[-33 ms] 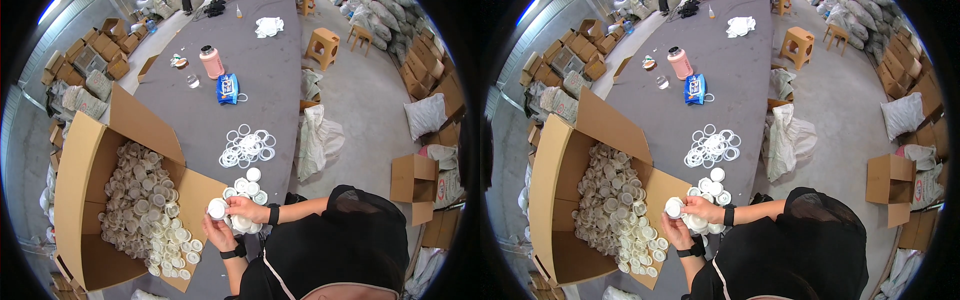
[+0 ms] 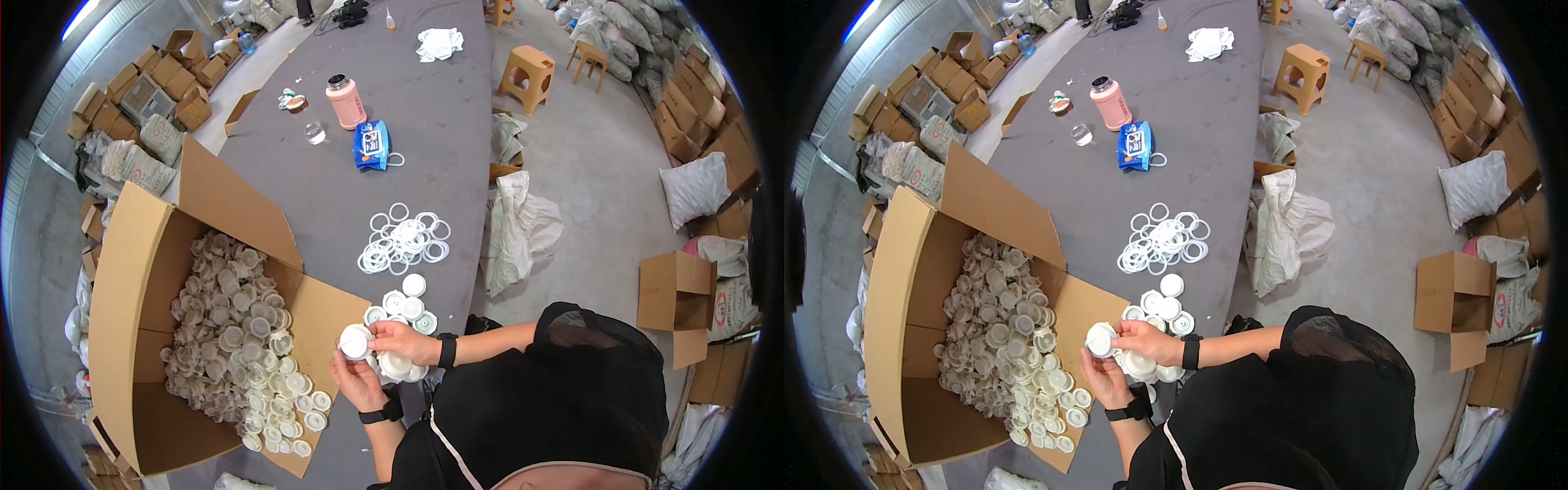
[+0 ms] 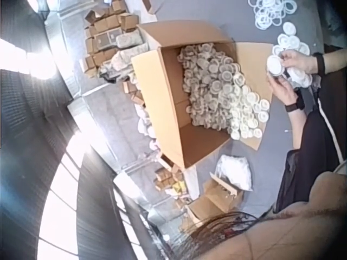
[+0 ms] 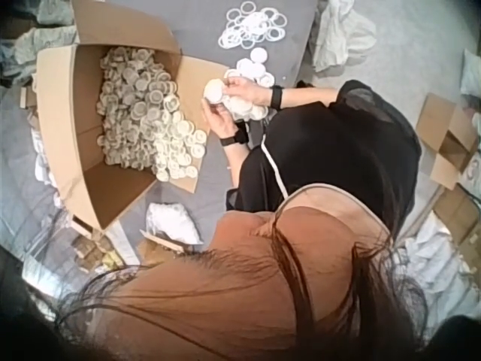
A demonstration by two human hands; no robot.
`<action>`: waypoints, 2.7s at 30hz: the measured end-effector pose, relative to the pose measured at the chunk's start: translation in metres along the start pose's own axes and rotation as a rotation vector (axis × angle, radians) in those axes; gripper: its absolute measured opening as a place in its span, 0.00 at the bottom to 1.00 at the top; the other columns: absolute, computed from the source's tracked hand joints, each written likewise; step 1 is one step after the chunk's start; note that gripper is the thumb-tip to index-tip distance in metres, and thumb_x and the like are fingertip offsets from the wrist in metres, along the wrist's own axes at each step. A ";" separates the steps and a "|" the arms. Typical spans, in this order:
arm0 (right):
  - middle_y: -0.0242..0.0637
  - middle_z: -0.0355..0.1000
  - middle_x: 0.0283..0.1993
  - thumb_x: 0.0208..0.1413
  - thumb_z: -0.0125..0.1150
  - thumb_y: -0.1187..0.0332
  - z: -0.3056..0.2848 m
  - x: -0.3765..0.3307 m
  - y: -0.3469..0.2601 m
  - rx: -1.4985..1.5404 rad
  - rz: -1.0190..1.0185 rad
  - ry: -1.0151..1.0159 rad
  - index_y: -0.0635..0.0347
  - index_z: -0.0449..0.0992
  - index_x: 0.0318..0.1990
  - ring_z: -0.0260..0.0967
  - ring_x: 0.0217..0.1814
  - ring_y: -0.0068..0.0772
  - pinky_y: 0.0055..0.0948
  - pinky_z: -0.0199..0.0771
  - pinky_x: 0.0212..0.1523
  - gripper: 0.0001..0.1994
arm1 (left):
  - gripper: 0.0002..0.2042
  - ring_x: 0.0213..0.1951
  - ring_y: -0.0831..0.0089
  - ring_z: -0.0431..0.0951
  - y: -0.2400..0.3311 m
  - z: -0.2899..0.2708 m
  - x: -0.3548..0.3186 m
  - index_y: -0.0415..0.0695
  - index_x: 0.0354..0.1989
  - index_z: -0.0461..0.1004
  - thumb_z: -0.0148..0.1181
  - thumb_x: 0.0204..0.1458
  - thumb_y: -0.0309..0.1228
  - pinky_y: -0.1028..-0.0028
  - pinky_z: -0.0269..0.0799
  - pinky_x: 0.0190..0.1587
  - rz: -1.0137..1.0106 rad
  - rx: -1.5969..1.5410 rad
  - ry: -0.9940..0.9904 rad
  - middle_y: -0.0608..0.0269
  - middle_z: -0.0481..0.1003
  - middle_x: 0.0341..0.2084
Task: Assembling plastic lids by inserting internal seals or rings.
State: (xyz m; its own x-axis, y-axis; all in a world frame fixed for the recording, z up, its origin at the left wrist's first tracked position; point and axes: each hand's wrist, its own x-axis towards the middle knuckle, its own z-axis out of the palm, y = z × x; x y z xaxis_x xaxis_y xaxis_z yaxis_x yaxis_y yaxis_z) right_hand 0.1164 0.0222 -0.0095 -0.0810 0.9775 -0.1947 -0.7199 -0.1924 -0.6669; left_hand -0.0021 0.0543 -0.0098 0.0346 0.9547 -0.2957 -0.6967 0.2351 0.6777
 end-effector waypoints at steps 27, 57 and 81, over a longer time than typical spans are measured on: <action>0.25 0.67 0.29 0.55 0.47 0.59 0.002 -0.011 -0.025 -0.217 0.172 -0.226 0.60 0.71 0.33 0.61 0.30 0.13 0.16 0.62 0.30 0.13 | 0.04 0.31 0.78 0.69 0.021 0.007 -0.022 0.42 0.32 0.65 0.51 0.49 0.27 0.78 0.66 0.36 -0.171 0.037 -0.297 0.65 0.68 0.26; 0.40 0.71 0.34 0.45 0.53 0.67 -0.116 0.032 0.031 -0.691 0.203 0.246 0.69 0.68 0.38 0.68 0.37 0.30 0.26 0.66 0.40 0.15 | 0.08 0.36 0.58 0.68 -0.146 0.022 0.191 0.41 0.31 0.71 0.55 0.39 0.25 0.67 0.64 0.40 0.551 1.631 -0.668 0.55 0.67 0.31; 0.35 0.65 0.38 0.48 0.51 0.76 -0.075 0.047 -0.001 0.484 -0.031 0.472 0.63 0.63 0.43 0.64 0.42 0.27 0.23 0.63 0.45 0.13 | 0.05 0.34 0.65 0.69 -0.054 0.013 0.040 0.39 0.28 0.71 0.57 0.40 0.20 0.71 0.65 0.34 0.541 1.387 -0.602 0.60 0.67 0.29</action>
State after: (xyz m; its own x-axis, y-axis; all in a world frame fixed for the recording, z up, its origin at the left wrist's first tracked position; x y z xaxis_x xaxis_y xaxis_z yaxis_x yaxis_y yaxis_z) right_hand 0.1651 0.0623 -0.0717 0.1754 0.8184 -0.5472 -0.9535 0.0030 -0.3012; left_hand 0.0464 0.0820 -0.0497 0.5084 0.8276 0.2380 0.4245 -0.4813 0.7669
